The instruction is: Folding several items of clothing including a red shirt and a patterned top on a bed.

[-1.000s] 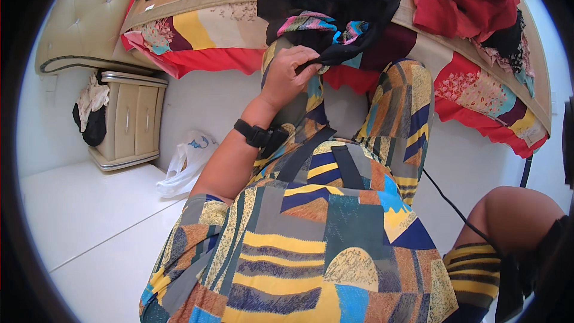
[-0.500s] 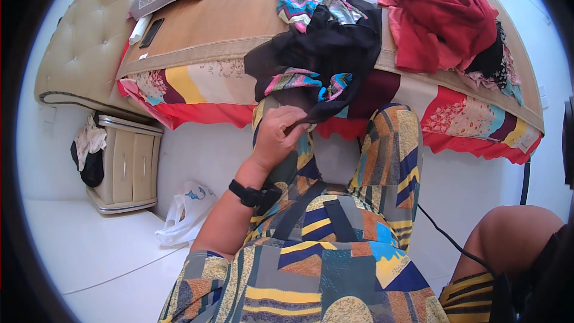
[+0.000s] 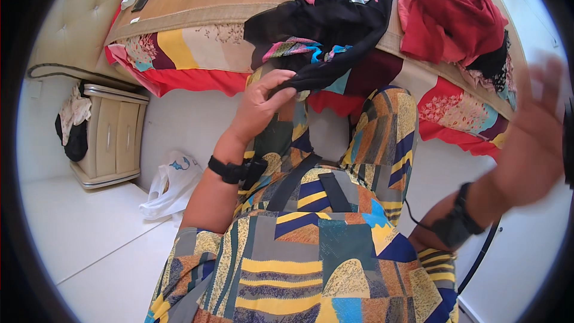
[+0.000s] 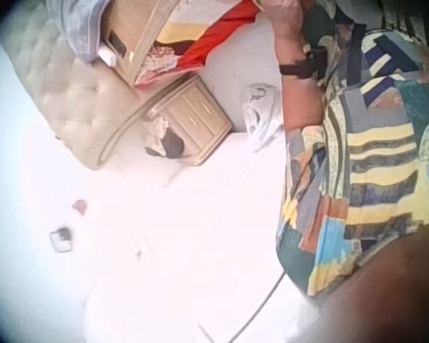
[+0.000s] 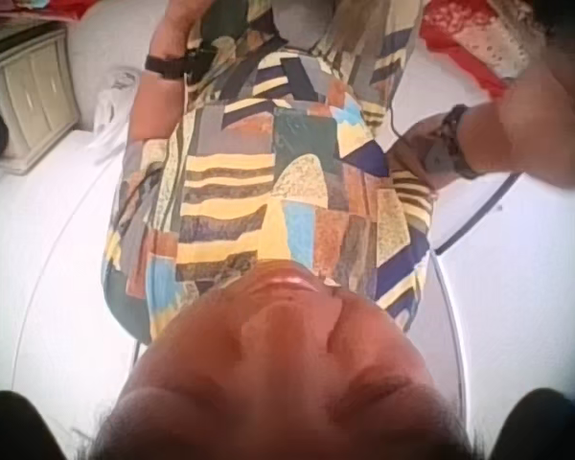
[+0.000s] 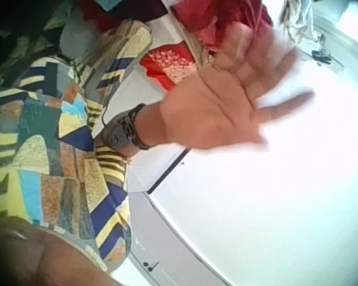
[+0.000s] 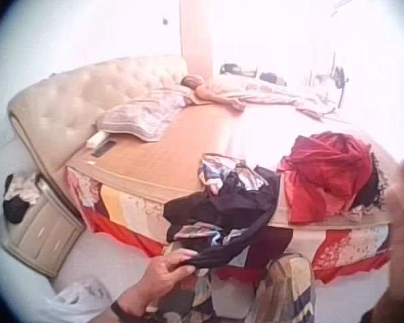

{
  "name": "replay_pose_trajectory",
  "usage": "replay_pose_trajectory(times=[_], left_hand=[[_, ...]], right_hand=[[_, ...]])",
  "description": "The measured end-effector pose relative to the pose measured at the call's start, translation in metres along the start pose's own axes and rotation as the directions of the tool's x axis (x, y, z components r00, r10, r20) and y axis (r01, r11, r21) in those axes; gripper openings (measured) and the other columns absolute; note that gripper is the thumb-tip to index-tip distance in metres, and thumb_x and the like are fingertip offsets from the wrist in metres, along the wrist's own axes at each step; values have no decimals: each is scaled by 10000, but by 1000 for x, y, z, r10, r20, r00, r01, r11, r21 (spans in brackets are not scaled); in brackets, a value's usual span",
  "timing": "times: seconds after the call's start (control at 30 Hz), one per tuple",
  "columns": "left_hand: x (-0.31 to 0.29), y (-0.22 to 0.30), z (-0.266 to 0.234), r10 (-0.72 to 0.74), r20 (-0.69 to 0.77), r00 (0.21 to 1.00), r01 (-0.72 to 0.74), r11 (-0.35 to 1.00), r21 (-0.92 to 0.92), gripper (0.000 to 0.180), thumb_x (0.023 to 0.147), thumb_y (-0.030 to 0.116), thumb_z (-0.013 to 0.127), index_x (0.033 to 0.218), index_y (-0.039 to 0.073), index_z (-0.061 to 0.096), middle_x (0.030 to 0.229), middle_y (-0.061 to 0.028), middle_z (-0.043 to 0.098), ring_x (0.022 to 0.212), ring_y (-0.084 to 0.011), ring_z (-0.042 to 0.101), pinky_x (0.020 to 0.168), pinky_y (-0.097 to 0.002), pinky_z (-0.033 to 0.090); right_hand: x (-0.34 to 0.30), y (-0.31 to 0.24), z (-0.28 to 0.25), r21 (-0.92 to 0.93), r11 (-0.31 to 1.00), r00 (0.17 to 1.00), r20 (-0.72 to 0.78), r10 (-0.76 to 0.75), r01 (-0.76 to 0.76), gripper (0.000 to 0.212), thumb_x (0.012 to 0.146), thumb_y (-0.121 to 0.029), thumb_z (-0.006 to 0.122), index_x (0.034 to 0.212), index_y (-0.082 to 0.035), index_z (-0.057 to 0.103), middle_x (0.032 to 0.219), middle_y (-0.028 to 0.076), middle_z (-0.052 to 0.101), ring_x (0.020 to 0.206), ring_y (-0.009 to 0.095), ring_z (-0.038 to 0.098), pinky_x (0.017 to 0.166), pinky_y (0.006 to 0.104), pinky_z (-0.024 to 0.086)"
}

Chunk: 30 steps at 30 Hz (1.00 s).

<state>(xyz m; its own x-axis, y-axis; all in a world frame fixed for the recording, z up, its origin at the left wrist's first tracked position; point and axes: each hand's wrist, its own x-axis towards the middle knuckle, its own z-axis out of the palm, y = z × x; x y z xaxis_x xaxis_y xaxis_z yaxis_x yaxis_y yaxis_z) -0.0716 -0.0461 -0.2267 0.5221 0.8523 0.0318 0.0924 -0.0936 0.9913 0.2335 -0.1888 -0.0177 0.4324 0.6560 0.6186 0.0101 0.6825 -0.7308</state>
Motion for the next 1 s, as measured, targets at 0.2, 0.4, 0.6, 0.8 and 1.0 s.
replay_pose_trajectory(times=[0.2, 0.4, 0.6, 0.8, 1.0], left_hand=[[-23, 38, -15, -18, 37, 999, 37, 775, -631, 327, 995, 165, 564, 1307, 69, 586, 1459, -199, 471, 1308, -268, 521, 1060, -416, 448], [-47, 79, -30, 241, 80, 967, -139, 766, -628, 261, 966, 366, 636, 1079, 131, 620, 1485, -317, 366, 1305, -389, 485, 1038, -466, 467], [-62, 97, -32, 385, 173, 906, -137, 655, -743, 302, 890, 360, 737, 798, 87, 644, 1222, -322, 554, 1153, -467, 578, 958, -490, 491], [-67, 108, -36, 549, 292, 783, -100, 573, -813, 282, 790, 164, 788, 654, -20, 623, 1110, -394, 611, 915, -450, 684, 867, -441, 539], [-55, 122, -39, 835, 314, 452, -172, 427, -888, 206, 810, 37, 750, 691, -73, 624, 1167, -425, 575, 946, -430, 692, 845, -392, 555]], right_hand=[[-86, 156, -33, -501, 605, 690, 22, 724, -619, 517, 941, -229, 619, 1383, 8, 495, 1325, 153, 589, 1185, 240, 601, 1014, 350, 464], [-125, 185, 8, -605, 585, 548, 276, 790, -540, 714, 873, -74, 691, 1496, -14, 350, 1483, 158, 457, 1244, 235, 552, 1040, 355, 448], [-152, 192, 23, -588, 808, 700, 563, 439, -33, 536, 868, -99, 689, 1365, 0, 515, 1394, 213, 530, 1281, 341, 527, 1080, 399, 421], [-142, 188, 6, -513, 788, 451, 646, 615, -341, 600, 850, -76, 718, 1402, 6, 497, 1431, 148, 519, 1306, 270, 495, 1132, 352, 338], [-167, 154, -34, -578, 784, 530, 602, 598, -227, 574, 878, -136, 711, 1396, -3, 502, 1424, 136, 526, 1290, 262, 503, 1110, 361, 370]])
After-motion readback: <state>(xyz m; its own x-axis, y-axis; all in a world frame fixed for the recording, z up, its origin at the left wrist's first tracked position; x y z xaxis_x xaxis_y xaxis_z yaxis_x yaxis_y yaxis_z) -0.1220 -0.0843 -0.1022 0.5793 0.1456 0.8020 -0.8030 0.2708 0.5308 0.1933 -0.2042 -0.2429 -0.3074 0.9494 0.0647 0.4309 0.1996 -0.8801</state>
